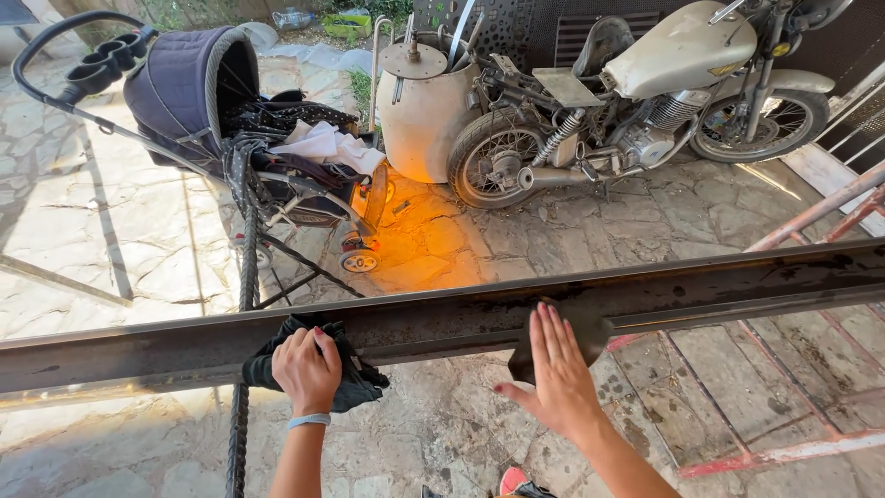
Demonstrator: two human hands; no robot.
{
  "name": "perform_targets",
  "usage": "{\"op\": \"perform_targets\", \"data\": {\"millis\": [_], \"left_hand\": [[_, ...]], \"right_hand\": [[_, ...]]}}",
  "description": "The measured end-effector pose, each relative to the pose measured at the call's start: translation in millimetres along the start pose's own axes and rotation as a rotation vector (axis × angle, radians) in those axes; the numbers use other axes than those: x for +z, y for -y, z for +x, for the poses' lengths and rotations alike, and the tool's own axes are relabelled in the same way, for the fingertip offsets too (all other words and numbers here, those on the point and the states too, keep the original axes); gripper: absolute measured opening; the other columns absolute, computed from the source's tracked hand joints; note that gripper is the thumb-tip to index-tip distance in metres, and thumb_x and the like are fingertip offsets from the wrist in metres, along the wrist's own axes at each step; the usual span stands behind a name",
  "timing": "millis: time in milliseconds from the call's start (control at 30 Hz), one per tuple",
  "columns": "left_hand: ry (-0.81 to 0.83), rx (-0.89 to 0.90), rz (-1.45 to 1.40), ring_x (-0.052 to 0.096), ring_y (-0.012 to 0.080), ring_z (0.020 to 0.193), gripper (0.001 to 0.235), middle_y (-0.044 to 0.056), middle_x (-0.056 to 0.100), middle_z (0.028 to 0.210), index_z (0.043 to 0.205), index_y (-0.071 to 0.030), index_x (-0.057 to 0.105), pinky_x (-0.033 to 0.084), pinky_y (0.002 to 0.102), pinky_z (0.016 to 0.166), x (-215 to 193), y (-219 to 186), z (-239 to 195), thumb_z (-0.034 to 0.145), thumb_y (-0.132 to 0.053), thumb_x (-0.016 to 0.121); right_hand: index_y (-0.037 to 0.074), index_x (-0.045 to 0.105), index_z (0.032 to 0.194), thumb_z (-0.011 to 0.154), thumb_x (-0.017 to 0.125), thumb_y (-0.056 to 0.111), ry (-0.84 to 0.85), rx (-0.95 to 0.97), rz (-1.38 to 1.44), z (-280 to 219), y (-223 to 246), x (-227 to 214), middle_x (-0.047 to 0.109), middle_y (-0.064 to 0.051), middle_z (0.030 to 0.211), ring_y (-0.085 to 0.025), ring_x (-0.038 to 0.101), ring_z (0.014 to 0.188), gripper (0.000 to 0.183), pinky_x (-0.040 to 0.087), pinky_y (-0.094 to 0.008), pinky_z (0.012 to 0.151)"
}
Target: Sanding and cleaning a long metal beam using a sanding block and a cloth to prepare it for further work.
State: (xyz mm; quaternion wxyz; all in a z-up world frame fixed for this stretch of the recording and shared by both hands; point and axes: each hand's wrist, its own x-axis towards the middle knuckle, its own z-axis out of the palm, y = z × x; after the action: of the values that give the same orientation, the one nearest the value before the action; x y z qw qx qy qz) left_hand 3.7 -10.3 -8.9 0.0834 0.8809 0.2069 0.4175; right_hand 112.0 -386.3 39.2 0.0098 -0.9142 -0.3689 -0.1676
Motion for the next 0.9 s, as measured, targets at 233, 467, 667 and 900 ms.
{"op": "perform_targets", "data": {"millis": [233, 467, 667, 900], "left_hand": [[-0.019, 0.027, -0.013, 0.039, 0.0223, 0.05, 0.056, 0.003, 0.039, 0.058, 0.058, -0.01, 0.044, 0.032, 0.038, 0.052, 0.3, -0.2, -1.4, 0.111, -0.024, 0.035], [0.003, -0.007, 0.001, 0.038, 0.023, 0.051, 0.053, 0.003, 0.039, 0.058, 0.059, -0.01, 0.038, 0.032, 0.039, 0.055, -0.7, -0.6, 0.1, 0.11, -0.023, 0.036], [0.014, -0.005, 0.0, 0.04, 0.024, 0.052, 0.054, 0.004, 0.04, 0.059, 0.06, -0.009, 0.042, 0.032, 0.039, 0.055, -1.1, 1.2, -0.8, 0.111, -0.024, 0.033], [0.018, -0.022, 0.003, 0.033, 0.0211, 0.049, 0.055, 0.002, 0.034, 0.056, 0.057, -0.011, 0.036, 0.029, 0.037, 0.053, -5.0, -3.3, 2.2, 0.111, -0.018, 0.036]], "right_hand": [[-0.006, 0.002, 0.157, 0.09, 0.005, 0.088, 0.101, 0.226, 0.017, 11.8, -24.0, 8.4, -0.001, -0.025, 0.166, -0.033, 0.005, 0.152, 0.115, 0.004, -0.043, 0.124], [-0.005, 0.004, 0.158, 0.092, 0.014, 0.081, -0.006, 0.06, 0.054, -4.5, 11.5, -2.0, 0.001, -0.023, 0.167, -0.031, 0.007, 0.154, 0.109, 0.005, -0.04, 0.126], [-0.005, 0.012, 0.156, 0.093, 0.005, 0.084, 0.056, 0.175, 0.065, 28.6, -5.5, 11.6, 0.01, -0.022, 0.166, -0.031, 0.014, 0.152, 0.109, 0.009, -0.042, 0.126], [-0.003, 0.006, 0.157, 0.092, 0.002, 0.079, -0.025, 0.145, 0.187, -2.0, -2.4, -6.0, 0.003, -0.021, 0.167, -0.03, 0.008, 0.154, 0.105, 0.005, -0.042, 0.127]]}}
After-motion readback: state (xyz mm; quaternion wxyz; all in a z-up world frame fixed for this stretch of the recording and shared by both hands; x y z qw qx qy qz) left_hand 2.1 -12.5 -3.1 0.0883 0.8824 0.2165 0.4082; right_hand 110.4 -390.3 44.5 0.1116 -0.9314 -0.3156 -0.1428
